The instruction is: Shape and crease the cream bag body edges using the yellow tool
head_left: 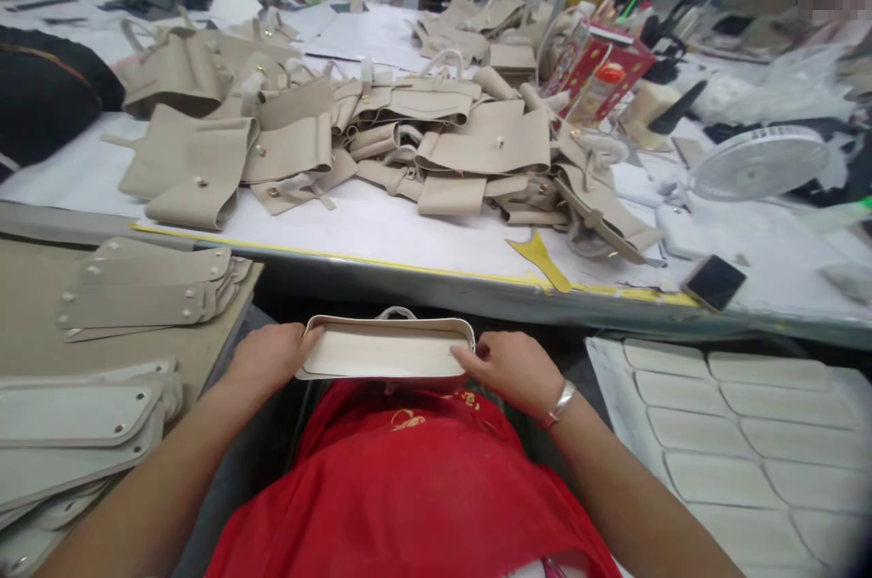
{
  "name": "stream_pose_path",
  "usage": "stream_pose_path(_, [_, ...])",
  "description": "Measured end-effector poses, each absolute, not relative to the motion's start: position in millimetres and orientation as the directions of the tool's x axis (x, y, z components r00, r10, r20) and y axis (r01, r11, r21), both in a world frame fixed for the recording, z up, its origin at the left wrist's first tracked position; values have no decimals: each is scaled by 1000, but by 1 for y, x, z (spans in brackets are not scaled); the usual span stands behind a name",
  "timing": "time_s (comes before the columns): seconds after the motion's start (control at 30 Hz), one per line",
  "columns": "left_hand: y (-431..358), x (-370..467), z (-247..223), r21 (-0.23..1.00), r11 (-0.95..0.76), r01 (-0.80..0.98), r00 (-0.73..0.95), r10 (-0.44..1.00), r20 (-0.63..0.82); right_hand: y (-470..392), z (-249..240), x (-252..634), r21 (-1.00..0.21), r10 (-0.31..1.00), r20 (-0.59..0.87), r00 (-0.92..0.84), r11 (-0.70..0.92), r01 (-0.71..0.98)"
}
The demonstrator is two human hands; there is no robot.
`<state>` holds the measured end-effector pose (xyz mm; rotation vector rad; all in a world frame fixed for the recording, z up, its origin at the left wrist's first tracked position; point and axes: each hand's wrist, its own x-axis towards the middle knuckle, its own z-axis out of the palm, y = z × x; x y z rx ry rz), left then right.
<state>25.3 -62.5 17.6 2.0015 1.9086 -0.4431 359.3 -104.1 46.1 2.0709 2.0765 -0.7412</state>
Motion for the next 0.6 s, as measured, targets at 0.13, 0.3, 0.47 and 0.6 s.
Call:
stream_pose_path(0.13, [-68,17,17,85,-95,992,125,856,-502,-111,54,336,-20,896,-443,-31,25,999])
stream_pose_path(0.3, [-72,13,13,-18,-111,994,88,865,-493,-112,39,332,5,887,-459,44,-47,999])
stream_pose_path(0.47, [-71,10,9,-61,-166,984,116,866,-486,-106,34,328,27,838,-539,89,-88,996])
stream_pose_path(0.6, [-69,9,10,-53,-159,986,115,873,-474,-111,31,328,7,864,-503,-16,23,1000])
